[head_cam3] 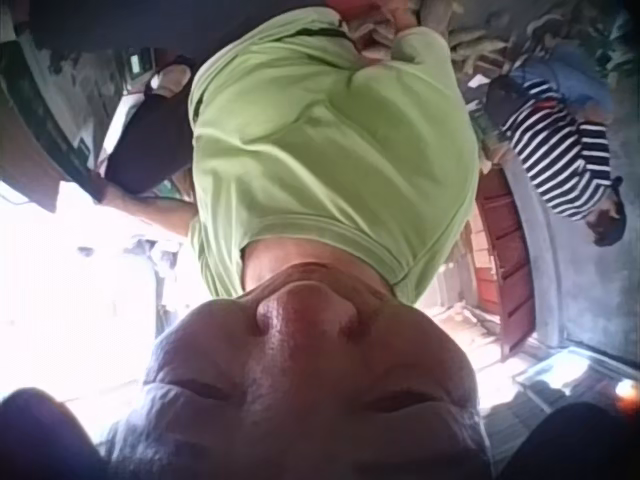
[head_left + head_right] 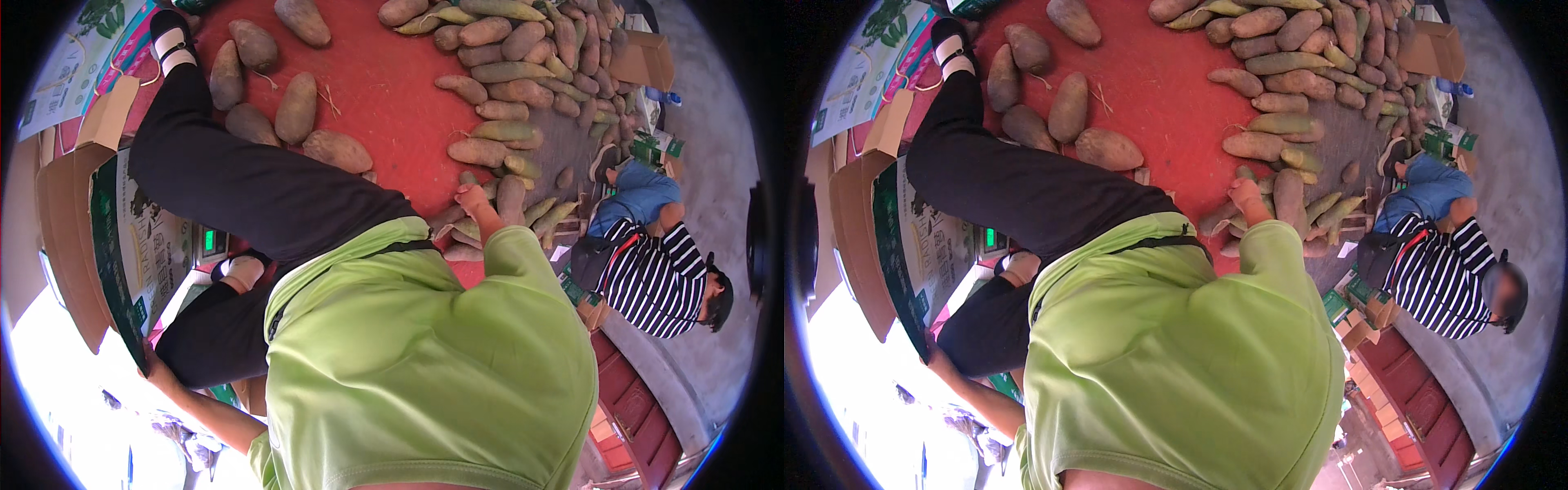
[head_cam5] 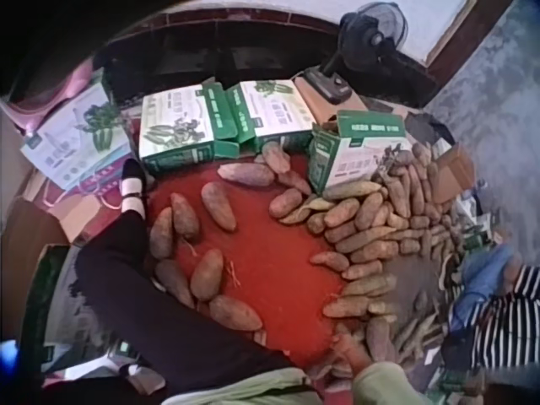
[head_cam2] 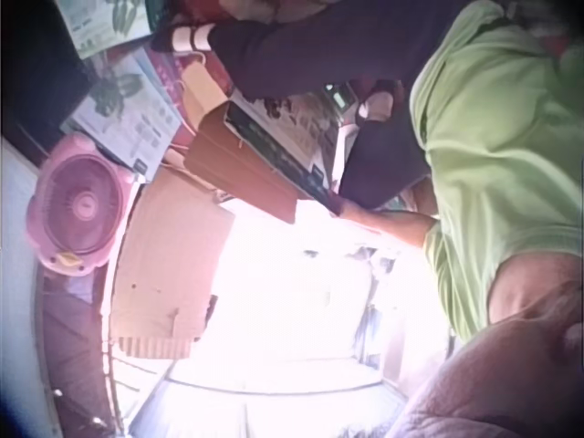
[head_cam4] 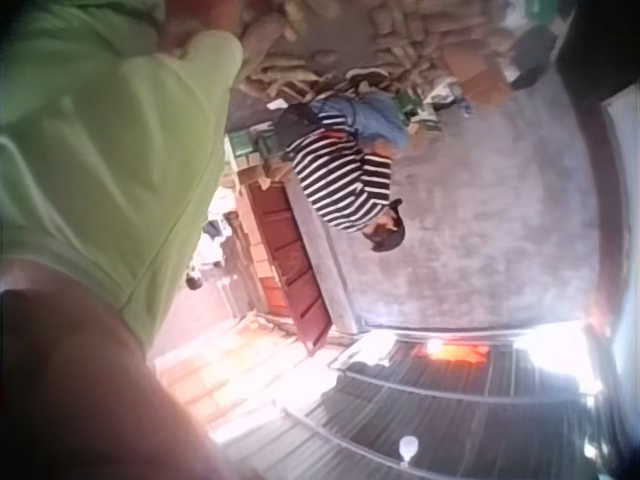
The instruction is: Sorting radishes from a pile, weighing them on a scale, and placing them into cardboard boxes for packaging.
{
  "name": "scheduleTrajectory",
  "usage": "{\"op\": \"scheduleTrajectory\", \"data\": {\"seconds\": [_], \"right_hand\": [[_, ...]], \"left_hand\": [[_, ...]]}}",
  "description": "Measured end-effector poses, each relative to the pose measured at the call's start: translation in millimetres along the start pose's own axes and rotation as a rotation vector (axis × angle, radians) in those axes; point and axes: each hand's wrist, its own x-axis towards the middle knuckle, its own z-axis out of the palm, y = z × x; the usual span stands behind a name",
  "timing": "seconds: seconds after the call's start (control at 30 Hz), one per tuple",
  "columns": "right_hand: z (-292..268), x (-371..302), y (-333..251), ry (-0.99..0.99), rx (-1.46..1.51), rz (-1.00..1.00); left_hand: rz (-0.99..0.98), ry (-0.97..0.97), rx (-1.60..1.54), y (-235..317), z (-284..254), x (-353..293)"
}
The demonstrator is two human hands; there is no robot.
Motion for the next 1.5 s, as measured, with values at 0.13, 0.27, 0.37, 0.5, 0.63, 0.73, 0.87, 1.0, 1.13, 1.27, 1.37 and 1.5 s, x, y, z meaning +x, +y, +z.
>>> {"op": "scheduleTrajectory", "data": {"seconds": [0.13,0.27,0.37,0.5,0.63,0.73,0.87,1.0,1.13,1.27,1.37,1.5], "right_hand": [[-23.8,-16.2,-28.9,0.164,-0.283,-0.149],[-49.4,-38.4,-68.7,0.201,-0.412,-0.105],[-57.2,-55.7,-73.5,0.156,-0.856,-0.216],[-50.5,-55.1,-55.3,-0.006,-1.252,-0.323],[-48.8,-41.6,-43.2,0.05,-1.468,-0.367],[-52.5,-33.5,-47.8,0.019,-1.483,-0.37],[-52.3,-34.3,-45.1,0.011,-1.525,-0.368],[-52.7,-36.0,-76.0,0.039,-1.459,-0.423],[-65.0,-17.8,-99.5,0.012,-1.285,-0.506],[-73.6,-22.6,-115.8,0.047,-1.209,-0.552],[-82.4,-42.2,-141.5,0.043,-1.236,-0.621],[-100.3,-74.9,-199.6,0.109,-1.102,-0.636]], "left_hand": [[0.027,-0.061,-0.058,-3.1,-4.5,0.2],[0.0,-0.032,0.033,14.4,-4.1,-5.8],[-0.088,0.051,-0.071,15.7,3.3,-2.9],[-0.018,0.039,-0.101,16.4,2.4,-5.0],[-0.063,0.043,-0.126,10.1,2.0,-4.3],[-0.03,0.076,-0.038,0.9,-0.7,-4.5],[-0.039,0.031,-0.044,0.8,5.0,6.6],[-0.028,0.007,-0.034,-19.1,-7.6,-1.2],[0.045,-0.006,-0.107,-20.4,-3.4,-3.2],[0.134,-0.002,-0.061,-1.4,3.2,-1.8],[0.132,-0.014,0.001,4.6,-1.4,-2.8],[0.322,0.107,-0.095,8.0,0.6,-5.6]]}}
